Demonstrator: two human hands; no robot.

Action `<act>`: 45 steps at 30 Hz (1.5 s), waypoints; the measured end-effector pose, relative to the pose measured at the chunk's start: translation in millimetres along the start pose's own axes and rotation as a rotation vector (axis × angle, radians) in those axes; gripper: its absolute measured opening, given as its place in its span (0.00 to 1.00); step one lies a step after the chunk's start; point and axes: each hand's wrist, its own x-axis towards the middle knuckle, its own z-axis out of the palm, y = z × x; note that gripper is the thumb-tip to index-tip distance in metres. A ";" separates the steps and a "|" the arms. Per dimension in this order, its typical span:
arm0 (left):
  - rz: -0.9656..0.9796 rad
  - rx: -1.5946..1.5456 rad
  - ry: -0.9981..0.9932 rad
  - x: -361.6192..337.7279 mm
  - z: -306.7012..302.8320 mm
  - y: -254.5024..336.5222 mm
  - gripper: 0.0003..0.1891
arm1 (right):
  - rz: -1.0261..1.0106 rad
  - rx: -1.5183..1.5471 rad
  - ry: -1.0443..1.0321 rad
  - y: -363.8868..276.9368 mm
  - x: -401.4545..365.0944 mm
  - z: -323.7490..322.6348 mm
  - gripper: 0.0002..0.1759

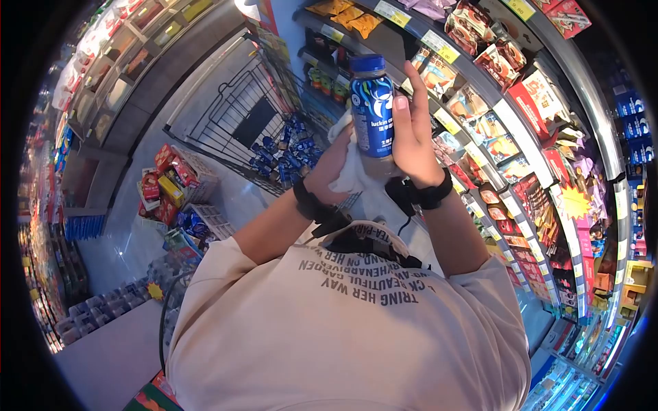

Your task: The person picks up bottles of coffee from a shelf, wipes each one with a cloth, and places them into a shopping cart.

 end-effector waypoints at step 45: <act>0.034 0.694 0.101 -4.2 25.8 -4.3 0.17 | -0.528 -0.513 0.311 -14.6 -62.6 -28.6 0.48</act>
